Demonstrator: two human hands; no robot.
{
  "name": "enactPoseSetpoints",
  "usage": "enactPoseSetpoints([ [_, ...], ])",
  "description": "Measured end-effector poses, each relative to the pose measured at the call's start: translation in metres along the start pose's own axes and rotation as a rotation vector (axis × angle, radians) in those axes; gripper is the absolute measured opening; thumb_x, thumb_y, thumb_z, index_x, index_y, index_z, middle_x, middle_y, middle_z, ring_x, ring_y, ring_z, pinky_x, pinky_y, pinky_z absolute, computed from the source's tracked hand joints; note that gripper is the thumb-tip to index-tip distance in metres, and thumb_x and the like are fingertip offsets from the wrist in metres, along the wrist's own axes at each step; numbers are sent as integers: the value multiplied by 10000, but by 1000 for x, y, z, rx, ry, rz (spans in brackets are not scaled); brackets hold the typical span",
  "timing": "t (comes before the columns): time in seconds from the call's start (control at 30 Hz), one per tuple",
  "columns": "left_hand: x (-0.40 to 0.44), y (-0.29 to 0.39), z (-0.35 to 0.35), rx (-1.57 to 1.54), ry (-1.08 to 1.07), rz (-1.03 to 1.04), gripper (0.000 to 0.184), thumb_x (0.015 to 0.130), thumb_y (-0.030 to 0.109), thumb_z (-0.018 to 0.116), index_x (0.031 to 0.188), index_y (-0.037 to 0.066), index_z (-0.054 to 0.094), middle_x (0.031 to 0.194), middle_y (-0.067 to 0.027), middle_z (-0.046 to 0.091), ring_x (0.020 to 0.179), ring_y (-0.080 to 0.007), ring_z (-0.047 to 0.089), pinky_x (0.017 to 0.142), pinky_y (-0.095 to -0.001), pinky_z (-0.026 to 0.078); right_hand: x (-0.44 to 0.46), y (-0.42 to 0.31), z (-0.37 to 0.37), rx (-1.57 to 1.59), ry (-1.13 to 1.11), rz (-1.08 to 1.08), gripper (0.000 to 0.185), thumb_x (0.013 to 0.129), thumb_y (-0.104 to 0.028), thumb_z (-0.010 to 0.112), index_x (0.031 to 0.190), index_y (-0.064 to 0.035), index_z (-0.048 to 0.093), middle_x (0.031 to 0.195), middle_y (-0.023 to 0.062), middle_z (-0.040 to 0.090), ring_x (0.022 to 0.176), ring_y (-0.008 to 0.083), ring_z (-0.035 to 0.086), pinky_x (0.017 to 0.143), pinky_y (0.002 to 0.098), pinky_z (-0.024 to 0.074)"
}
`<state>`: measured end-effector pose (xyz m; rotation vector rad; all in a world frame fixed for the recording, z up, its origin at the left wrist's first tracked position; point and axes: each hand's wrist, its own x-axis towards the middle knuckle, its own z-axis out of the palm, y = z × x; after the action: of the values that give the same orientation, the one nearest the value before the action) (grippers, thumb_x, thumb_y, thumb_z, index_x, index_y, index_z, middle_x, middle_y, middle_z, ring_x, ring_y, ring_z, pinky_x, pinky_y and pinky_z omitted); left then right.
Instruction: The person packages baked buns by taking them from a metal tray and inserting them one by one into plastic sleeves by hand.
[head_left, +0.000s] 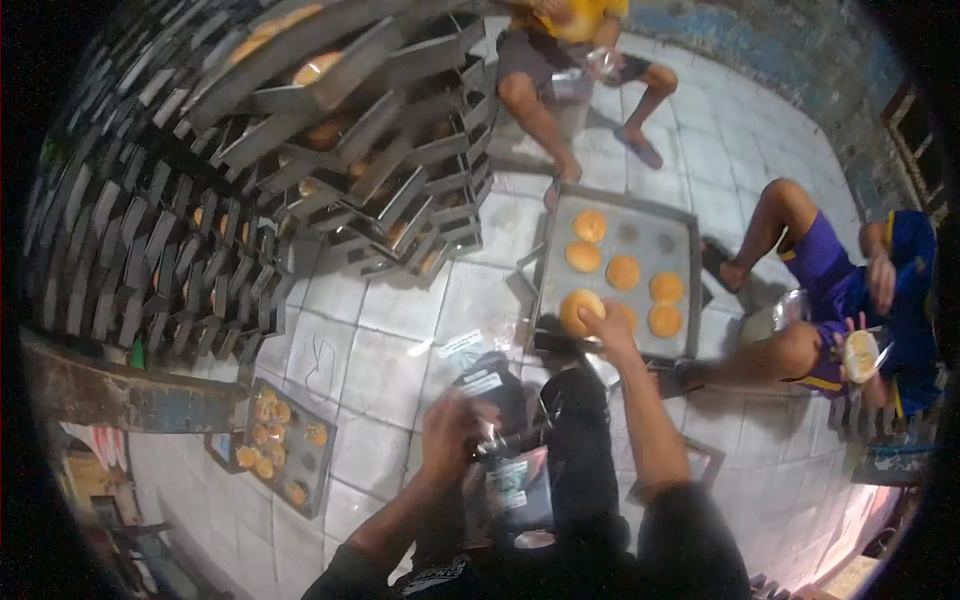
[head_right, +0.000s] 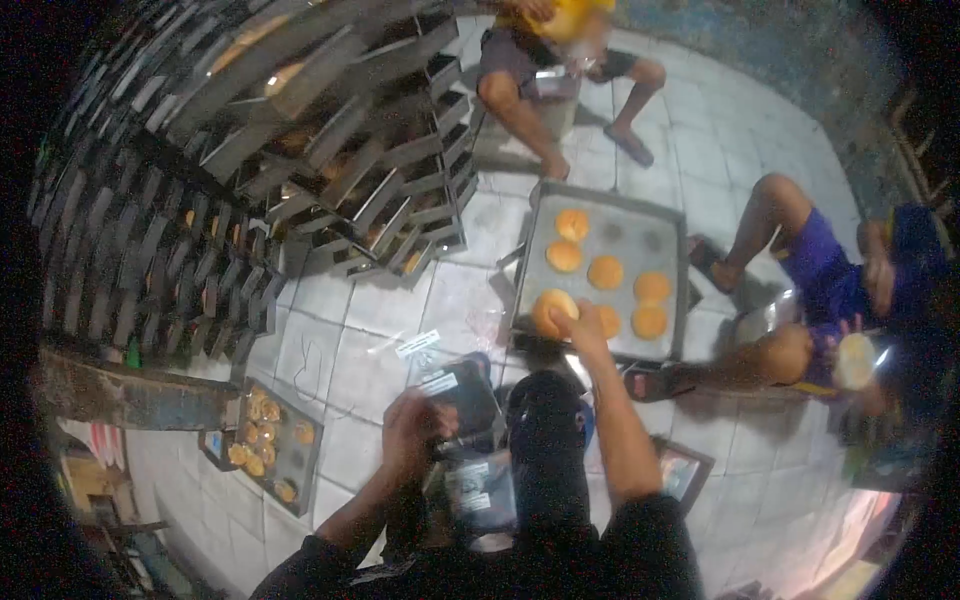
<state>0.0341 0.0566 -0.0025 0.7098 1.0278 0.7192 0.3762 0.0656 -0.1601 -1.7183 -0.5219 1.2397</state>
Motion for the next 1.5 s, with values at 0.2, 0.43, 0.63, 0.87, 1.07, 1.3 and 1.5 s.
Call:
enactPoseSetpoints([
  [0.2, 20, 4, -32, -321, -24, -19, 230, 1045, 214, 562, 1141, 5, 566, 1156, -193, 695, 1060, -310, 701, 869, -439, 587, -215, -96, 42, 242, -195, -307, 583, 889, -173, 775, 1393, -46, 509, 1255, 100, 659, 1147, 227, 643, 1028, 369, 496],
  [0.43, -1, 16, 9, -423, -151, -176, 318, 1044, 304, 543, 1153, 11, 602, 1115, -151, 701, 1076, -297, 672, 978, -437, 534, -277, -70, 97, -743, 87, -1439, 316, 818, -13, 690, 1126, -38, 623, 1217, 159, 645, 1114, 385, 652, 948, 418, 568],
  [0.63, -59, 24, 12, -512, -362, -185, 431, 1048, 346, 440, 1254, 22, 635, 1213, -139, 701, 1138, -291, 657, 1020, -440, 513, -306, -93, 121, -860, 216, -1435, 378, 815, -59, 709, 1181, -47, 614, 1263, 155, 650, 1218, 312, 635, 1130, 566, 395],
  [0.87, -57, -10, -5, -378, -71, 145, 453, 1072, 295, 413, 1409, 10, 513, 1383, -144, 597, 1272, -280, 582, 1121, -404, 442, -287, -56, 167, -820, 78, -1306, 567, 816, -29, 671, 1360, 29, 521, 1376, 218, 586, 1352, 389, 524, 1164, 602, 322],
  [1.07, -37, 6, -20, -619, -427, 41, 480, 1066, 309, 501, 1500, 122, 414, 1436, -109, 542, 1300, -249, 546, 1096, -397, 469, -285, -76, 156, -942, 1, -1306, 488, 842, -35, 614, 1322, 27, 552, 1375, 232, 573, 1352, 394, 512, 1175, 609, 303],
  [1.3, -32, -9, 26, -673, -8, 220, 507, 1009, 306, 648, 1445, 169, 429, 1283, -96, 595, 1168, -251, 613, 998, -440, 518, -285, -114, 148, -907, -61, -1233, 307, 878, -66, 663, 1180, -42, 616, 1156, 166, 657, 1154, 370, 611, 1120, 598, 353],
  [1.5, -4, -5, -3, -748, -256, 24, 755, 1052, 656, 257, 1456, 50, 456, 1437, -174, 543, 1295, -364, 551, 1118, -536, 437, -295, -92, 145, -546, -581, -684, 150, 897, -80, 714, 1012, -37, 628, 998, 107, 656, 1002, 299, 653, 890, 443, 495],
])
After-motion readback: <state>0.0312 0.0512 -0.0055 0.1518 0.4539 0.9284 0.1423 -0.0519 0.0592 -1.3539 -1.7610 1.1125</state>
